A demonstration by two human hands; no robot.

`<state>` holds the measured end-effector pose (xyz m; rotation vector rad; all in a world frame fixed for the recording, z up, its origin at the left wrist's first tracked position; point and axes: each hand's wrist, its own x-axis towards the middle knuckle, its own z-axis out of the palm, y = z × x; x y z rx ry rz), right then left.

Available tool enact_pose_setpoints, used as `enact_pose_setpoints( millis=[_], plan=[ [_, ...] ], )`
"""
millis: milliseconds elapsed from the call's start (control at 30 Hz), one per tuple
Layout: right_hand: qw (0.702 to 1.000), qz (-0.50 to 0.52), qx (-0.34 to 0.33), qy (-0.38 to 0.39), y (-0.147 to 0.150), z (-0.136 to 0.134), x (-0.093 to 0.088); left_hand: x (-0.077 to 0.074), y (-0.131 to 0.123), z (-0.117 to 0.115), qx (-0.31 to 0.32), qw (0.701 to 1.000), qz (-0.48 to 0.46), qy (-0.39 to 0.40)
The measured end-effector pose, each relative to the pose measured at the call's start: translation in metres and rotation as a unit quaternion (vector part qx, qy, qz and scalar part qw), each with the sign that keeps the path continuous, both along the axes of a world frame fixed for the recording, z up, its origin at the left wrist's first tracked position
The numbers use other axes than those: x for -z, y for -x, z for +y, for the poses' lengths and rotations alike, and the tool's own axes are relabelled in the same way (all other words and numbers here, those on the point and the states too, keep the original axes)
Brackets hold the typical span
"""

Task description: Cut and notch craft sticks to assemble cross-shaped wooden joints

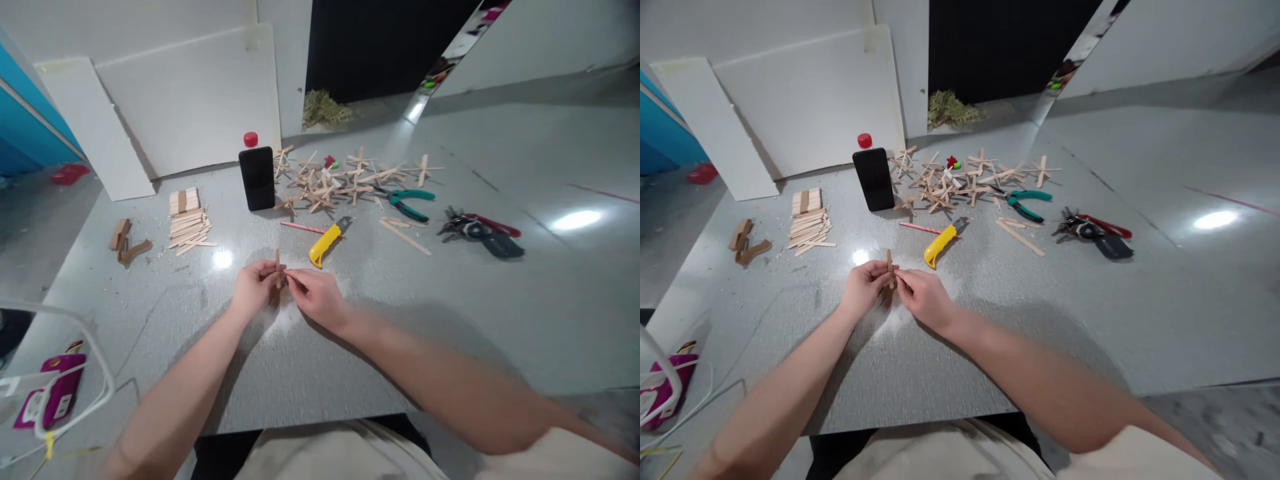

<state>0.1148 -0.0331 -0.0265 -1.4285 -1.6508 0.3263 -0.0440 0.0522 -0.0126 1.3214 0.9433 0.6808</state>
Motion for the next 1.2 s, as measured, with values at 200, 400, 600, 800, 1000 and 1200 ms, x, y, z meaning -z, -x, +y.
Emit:
enact_pose_setpoints(
  millis=[200,400,600,800,1000,1200],
  plan=[
    [1.0,-0.012,0.009,0.011,0.004,-0.002,0.001,0.0,-0.001,0.001,-0.005,1.0,0.007,-0.007],
    [1.0,-0.018,0.02,0.015,0.004,-0.002,0.001,-0.001,-0.002,0.0,-0.004,1.0,0.007,-0.013],
    [0.999,-0.026,0.034,0.009,0.006,-0.001,0.001,-0.002,-0.003,0.0,-0.003,1.0,0.003,-0.007],
    [0.996,-0.065,0.053,0.028,-0.009,-0.006,-0.016,-0.003,-0.001,0.0,-0.006,1.0,-0.019,0.013],
    [0.98,-0.182,0.046,0.071,-0.089,-0.014,-0.027,-0.004,0.002,-0.002,-0.01,1.0,-0.015,0.006],
    [0.94,-0.315,0.074,0.106,-0.131,-0.019,-0.021,0.0,0.003,-0.002,-0.007,1.0,0.011,-0.016]
  ],
)
